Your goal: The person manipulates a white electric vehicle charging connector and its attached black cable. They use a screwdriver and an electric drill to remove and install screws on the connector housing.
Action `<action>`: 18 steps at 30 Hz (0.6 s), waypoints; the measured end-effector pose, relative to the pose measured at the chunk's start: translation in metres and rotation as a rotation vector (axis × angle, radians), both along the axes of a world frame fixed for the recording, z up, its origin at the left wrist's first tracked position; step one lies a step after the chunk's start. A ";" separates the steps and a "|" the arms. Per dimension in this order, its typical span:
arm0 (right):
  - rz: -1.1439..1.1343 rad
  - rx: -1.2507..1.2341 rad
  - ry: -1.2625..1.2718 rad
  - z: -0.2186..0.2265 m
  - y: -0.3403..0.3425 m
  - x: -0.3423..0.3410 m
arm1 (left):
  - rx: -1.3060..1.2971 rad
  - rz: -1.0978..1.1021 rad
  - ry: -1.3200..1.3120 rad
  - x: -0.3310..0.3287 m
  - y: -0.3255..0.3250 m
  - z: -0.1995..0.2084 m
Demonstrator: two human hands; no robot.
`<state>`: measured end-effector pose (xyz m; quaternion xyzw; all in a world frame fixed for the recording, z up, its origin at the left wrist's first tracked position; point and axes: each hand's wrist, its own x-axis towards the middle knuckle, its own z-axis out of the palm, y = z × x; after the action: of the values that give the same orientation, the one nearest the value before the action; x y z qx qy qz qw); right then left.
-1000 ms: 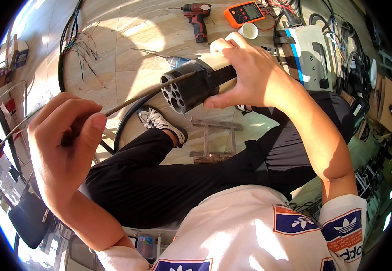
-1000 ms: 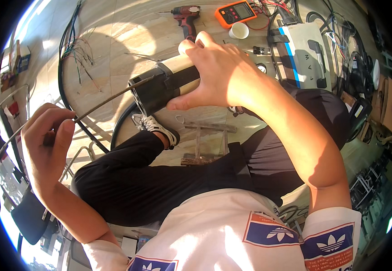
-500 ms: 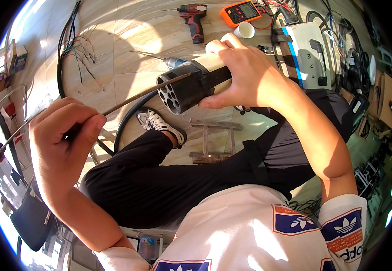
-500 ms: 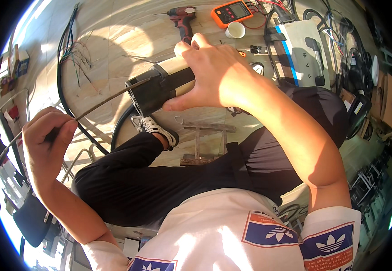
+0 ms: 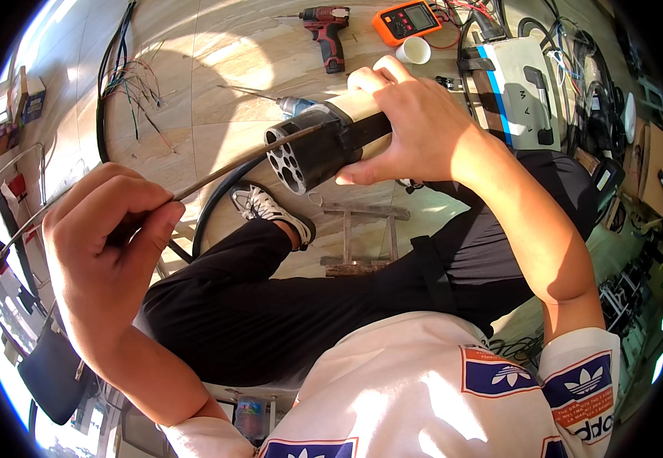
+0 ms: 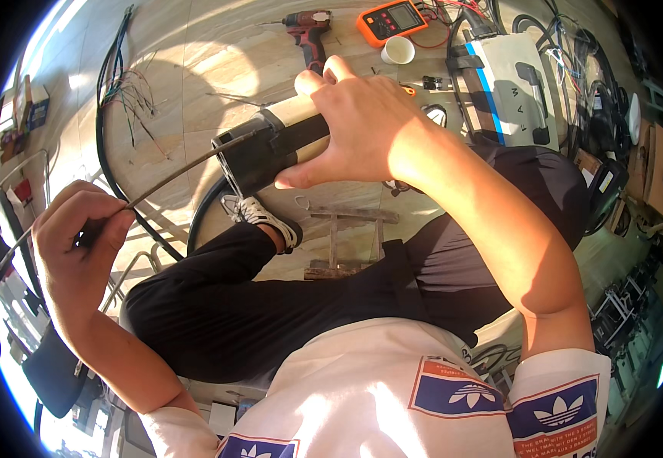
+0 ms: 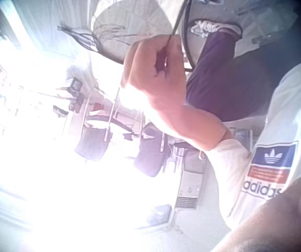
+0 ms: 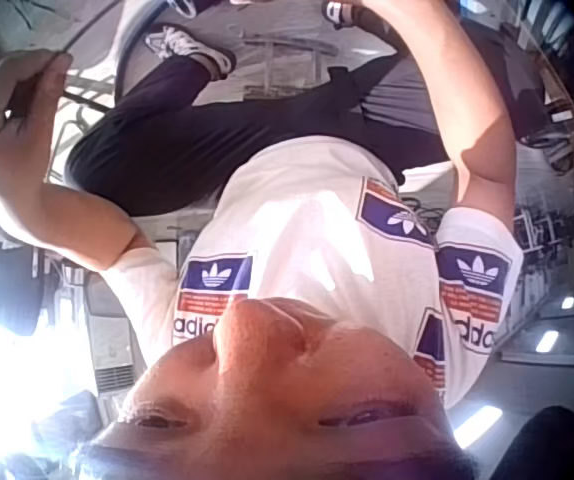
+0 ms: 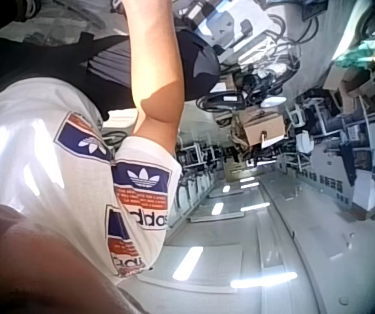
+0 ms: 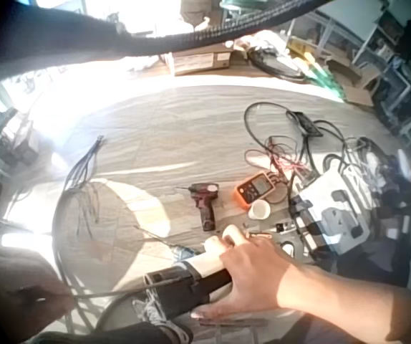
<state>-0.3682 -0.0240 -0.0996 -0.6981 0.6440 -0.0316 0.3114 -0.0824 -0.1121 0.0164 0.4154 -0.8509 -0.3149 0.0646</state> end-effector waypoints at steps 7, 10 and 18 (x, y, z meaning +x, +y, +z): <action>-0.007 -0.021 -0.008 -0.004 0.004 -0.003 | -0.106 -0.068 0.041 0.000 0.003 -0.008; -0.003 -0.037 -0.019 -0.003 0.004 -0.003 | -0.155 -0.086 0.032 -0.002 0.006 -0.004; -0.010 0.020 0.007 0.000 0.000 0.000 | -0.017 -0.029 0.049 0.004 0.004 -0.005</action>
<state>-0.3681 -0.0239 -0.0992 -0.6919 0.6489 -0.0242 0.3157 -0.0782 -0.1085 0.0116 0.3945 -0.8576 -0.3189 0.0845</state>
